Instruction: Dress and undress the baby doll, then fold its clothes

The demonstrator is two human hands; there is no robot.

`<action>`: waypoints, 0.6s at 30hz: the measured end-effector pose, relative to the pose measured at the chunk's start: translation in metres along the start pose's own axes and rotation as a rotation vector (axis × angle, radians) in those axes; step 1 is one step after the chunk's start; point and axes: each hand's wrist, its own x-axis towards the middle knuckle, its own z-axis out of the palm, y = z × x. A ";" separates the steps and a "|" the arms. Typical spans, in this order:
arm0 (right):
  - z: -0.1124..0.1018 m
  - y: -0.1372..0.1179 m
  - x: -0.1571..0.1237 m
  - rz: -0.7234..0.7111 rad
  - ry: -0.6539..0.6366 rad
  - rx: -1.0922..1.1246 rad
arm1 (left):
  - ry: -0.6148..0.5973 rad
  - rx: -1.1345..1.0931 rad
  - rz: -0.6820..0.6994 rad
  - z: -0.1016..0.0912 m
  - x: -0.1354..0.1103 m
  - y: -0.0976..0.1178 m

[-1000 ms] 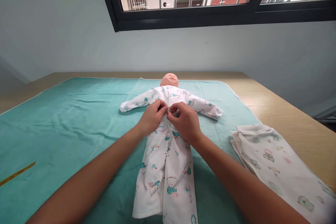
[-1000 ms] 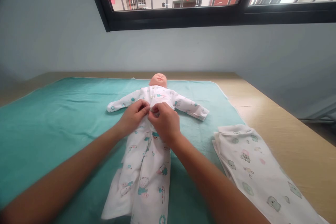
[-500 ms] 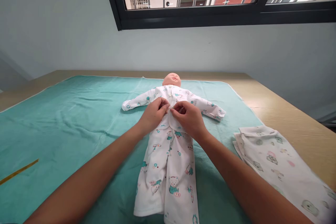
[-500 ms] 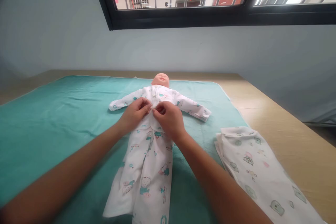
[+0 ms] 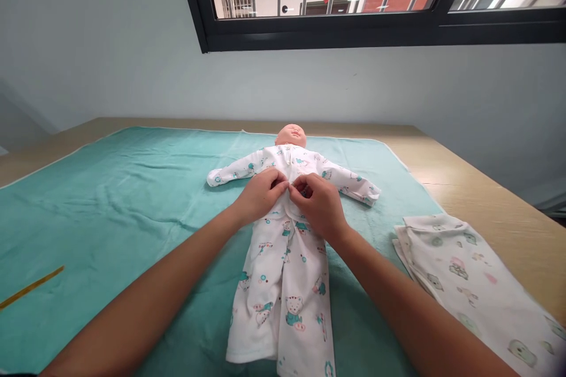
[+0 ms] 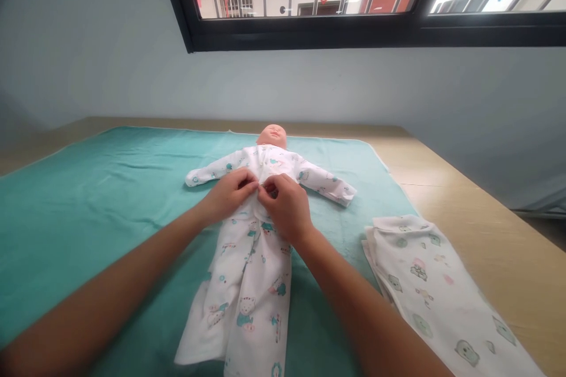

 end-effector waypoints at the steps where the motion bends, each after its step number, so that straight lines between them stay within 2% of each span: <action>1: 0.000 -0.001 0.000 0.004 -0.001 0.002 | -0.002 0.001 0.011 0.000 0.000 -0.001; 11: -0.004 -0.001 0.006 0.188 -0.102 0.191 | 0.005 -0.012 -0.008 0.003 0.002 -0.007; 18: -0.010 -0.002 0.012 0.265 -0.174 0.230 | -0.016 -0.060 -0.022 0.002 0.001 -0.007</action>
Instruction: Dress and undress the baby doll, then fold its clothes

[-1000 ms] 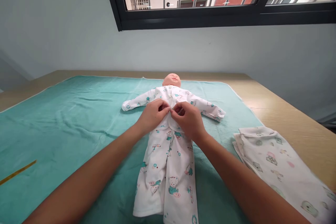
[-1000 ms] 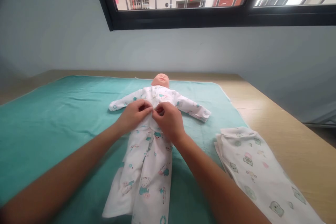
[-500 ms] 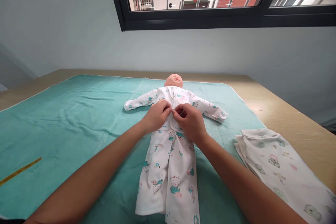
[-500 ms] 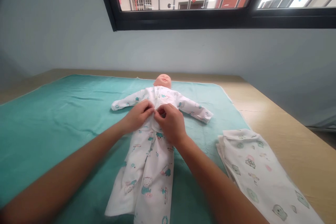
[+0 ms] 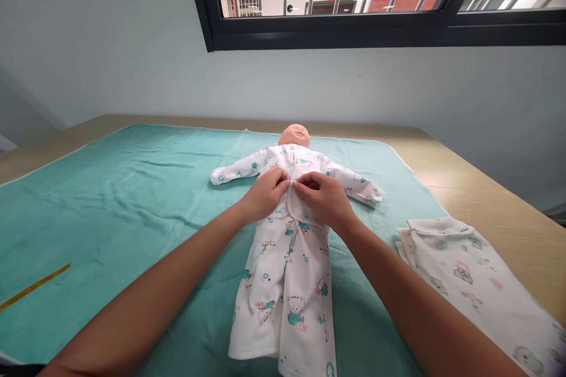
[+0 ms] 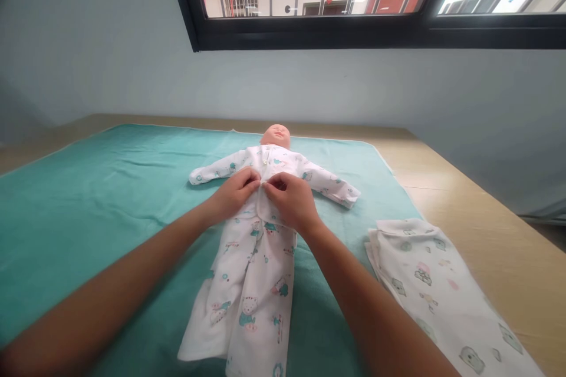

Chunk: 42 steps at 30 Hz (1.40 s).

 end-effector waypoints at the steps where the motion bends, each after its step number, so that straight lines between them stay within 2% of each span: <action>1: 0.000 -0.001 0.000 0.001 0.000 -0.006 | -0.008 -0.017 -0.008 0.000 0.000 0.000; 6: 0.004 -0.001 -0.003 -0.069 0.064 -0.086 | 0.007 -0.038 -0.019 -0.001 -0.001 0.003; 15: 0.010 0.007 -0.007 -0.090 0.131 -0.036 | -0.010 -0.103 0.035 -0.006 -0.004 0.002; 21: 0.014 0.004 -0.014 -0.264 0.190 -0.241 | 0.078 -0.088 -0.006 -0.002 -0.005 0.001; 24: 0.016 0.003 -0.017 -0.295 0.201 -0.316 | 0.101 -0.056 0.011 0.000 -0.005 0.001; 31: 0.016 -0.001 -0.018 -0.234 0.177 -0.356 | 0.094 0.009 0.094 -0.001 -0.004 -0.002; 34: 0.016 -0.001 -0.017 -0.193 0.170 -0.329 | 0.080 -0.007 0.076 -0.002 -0.003 -0.002; 37: 0.015 0.000 -0.014 -0.149 0.154 -0.281 | 0.056 -0.093 -0.002 -0.007 -0.003 0.000; 39: 0.013 0.001 -0.012 -0.096 0.150 -0.170 | 0.026 -0.195 -0.081 -0.013 -0.002 0.001; 42: 0.006 0.003 -0.006 0.063 0.143 0.150 | -0.002 -0.396 -0.156 -0.028 0.000 -0.003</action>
